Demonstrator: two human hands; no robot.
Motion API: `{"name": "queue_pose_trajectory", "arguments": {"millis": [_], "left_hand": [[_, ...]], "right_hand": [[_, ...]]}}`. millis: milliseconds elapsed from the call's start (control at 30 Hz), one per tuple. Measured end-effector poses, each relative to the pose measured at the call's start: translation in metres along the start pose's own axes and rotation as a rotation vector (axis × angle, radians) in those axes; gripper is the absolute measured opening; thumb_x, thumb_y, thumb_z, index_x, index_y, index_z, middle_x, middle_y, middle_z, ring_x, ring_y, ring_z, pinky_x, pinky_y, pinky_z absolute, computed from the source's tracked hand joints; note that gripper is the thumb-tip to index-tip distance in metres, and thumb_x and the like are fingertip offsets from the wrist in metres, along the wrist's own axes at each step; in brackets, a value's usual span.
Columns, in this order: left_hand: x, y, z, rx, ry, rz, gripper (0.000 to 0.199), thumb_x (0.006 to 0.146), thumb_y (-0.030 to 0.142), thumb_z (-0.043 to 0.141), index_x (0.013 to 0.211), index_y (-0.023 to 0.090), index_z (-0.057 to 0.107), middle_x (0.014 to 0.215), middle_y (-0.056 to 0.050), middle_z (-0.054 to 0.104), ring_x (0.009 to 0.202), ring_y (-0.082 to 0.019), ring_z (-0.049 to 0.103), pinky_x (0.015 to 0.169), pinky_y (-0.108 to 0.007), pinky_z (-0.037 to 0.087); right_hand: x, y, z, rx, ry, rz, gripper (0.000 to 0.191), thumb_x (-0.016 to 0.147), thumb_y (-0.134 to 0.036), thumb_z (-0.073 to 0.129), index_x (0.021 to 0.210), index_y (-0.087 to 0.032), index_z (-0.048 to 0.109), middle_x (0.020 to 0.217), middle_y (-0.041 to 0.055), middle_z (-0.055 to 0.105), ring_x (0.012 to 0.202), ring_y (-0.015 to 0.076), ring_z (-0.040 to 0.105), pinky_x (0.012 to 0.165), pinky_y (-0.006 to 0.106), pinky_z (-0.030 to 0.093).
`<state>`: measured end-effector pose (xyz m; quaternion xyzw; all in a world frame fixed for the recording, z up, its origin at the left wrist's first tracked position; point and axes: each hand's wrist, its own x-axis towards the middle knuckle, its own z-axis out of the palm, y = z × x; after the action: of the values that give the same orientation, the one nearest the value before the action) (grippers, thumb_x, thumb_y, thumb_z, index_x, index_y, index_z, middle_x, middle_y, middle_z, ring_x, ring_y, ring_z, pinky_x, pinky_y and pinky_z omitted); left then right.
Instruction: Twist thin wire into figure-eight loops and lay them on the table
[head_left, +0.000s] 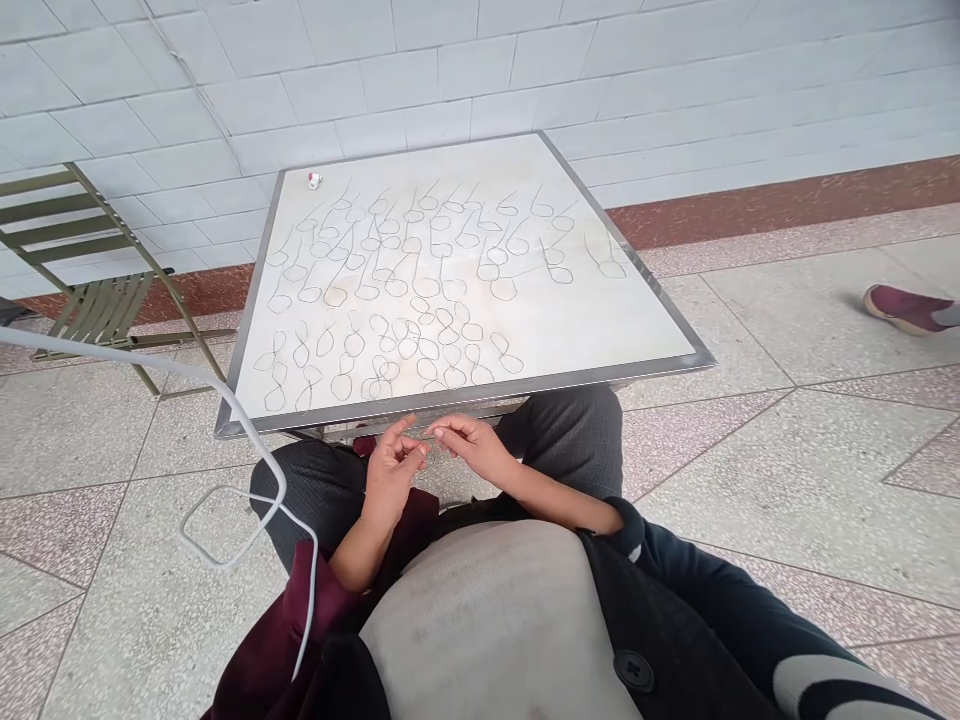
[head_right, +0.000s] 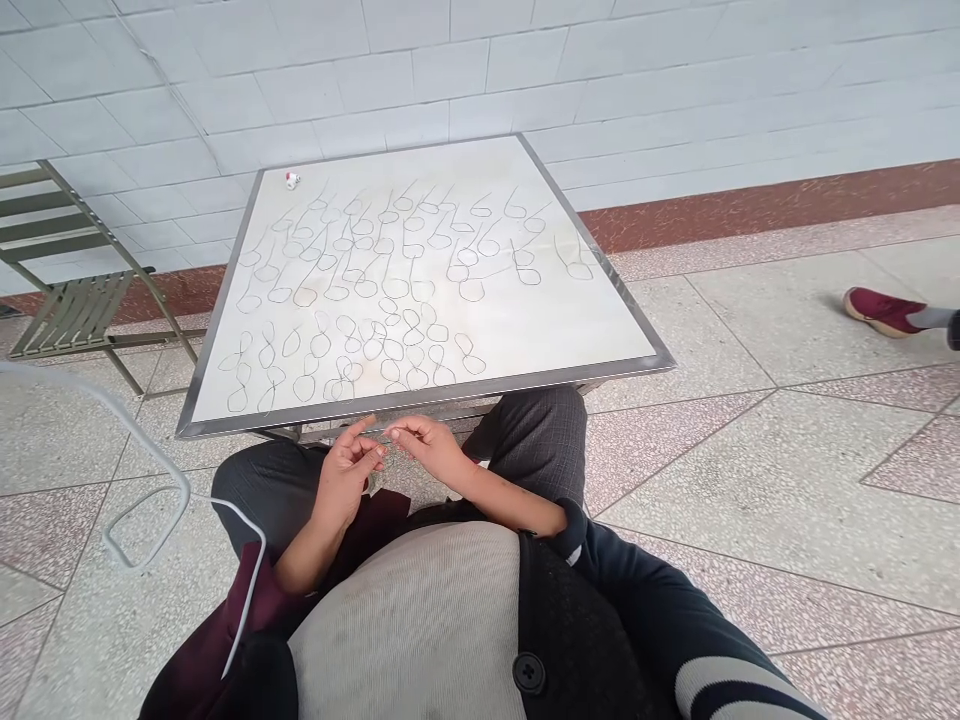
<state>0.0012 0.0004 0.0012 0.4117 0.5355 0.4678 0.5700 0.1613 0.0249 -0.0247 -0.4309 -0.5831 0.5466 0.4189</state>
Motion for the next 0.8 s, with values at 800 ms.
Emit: {"name": "queue_pose_trajectory", "arguments": {"millis": [800], "left_hand": [[-0.002,0.001,-0.004,-0.086,-0.005,0.017,0.041,0.083,0.034,0.064,0.121,0.019,0.06,0.091,-0.005,0.068,0.083,-0.016,0.063,0.079,-0.031,0.05]], "right_hand": [[-0.001,-0.012,-0.001,0.179,0.107,0.082,0.025,0.082,-0.042,0.065,0.094,-0.021,0.071,0.076,0.0009,0.067,0.061,0.013,0.062,0.059,0.027,0.056]]}}
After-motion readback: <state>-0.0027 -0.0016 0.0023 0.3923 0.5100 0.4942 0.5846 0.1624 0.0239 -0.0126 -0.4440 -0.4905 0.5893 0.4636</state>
